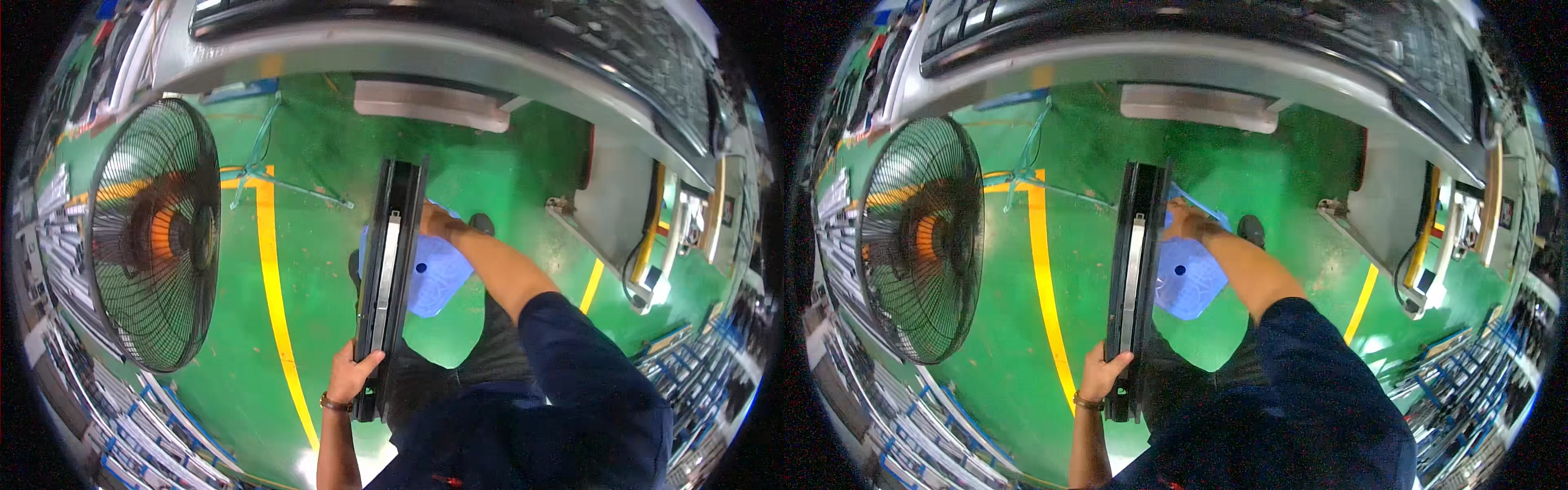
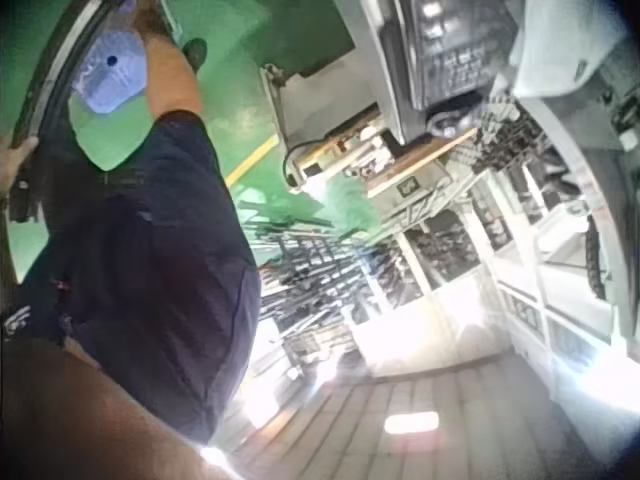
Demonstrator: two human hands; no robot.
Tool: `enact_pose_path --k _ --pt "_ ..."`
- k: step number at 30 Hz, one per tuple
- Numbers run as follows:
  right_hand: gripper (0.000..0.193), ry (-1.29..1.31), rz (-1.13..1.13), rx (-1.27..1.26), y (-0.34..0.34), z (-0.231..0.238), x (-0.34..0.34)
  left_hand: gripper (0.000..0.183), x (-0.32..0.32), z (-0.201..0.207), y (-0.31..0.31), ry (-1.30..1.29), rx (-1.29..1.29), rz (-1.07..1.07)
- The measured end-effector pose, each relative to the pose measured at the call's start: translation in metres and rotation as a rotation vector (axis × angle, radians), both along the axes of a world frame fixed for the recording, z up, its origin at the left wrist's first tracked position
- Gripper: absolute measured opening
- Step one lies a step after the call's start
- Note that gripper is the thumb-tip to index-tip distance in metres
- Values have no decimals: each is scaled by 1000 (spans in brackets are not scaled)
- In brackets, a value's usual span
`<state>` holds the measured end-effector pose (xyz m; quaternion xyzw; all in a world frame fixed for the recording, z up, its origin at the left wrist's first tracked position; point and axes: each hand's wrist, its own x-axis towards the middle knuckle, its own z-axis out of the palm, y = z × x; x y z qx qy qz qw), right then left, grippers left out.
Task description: Measuring and inspecting aluminum window profiles on a fabrication floor.
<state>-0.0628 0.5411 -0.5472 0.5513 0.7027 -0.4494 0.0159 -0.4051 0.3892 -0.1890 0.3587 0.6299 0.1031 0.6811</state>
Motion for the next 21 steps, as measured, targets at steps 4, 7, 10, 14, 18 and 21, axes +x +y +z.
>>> enact_pose_path --k 4,7,10,14,18,21 --pt "116 68 19 -193 -54 68 -72 36 -19 19 -21 96 -4 89" --pt "116 -105 -48 -298 -136 70 -21 36 5 11 5 -11 -142 17" --pt "121 -163 -20 -599 -174 120 -43 35 -10 9 -14 23 -72 17" --pt "109 -97 -17 -592 -237 107 -39 36 -9 11 -1 52 -44 -80" --pt "78 108 -97 -526 -234 26 21 42 20 -25 10 57 -28 -297" --pt "89 489 -691 -643 -187 43 52 46 24 -47 -5 -1 -28 -238"
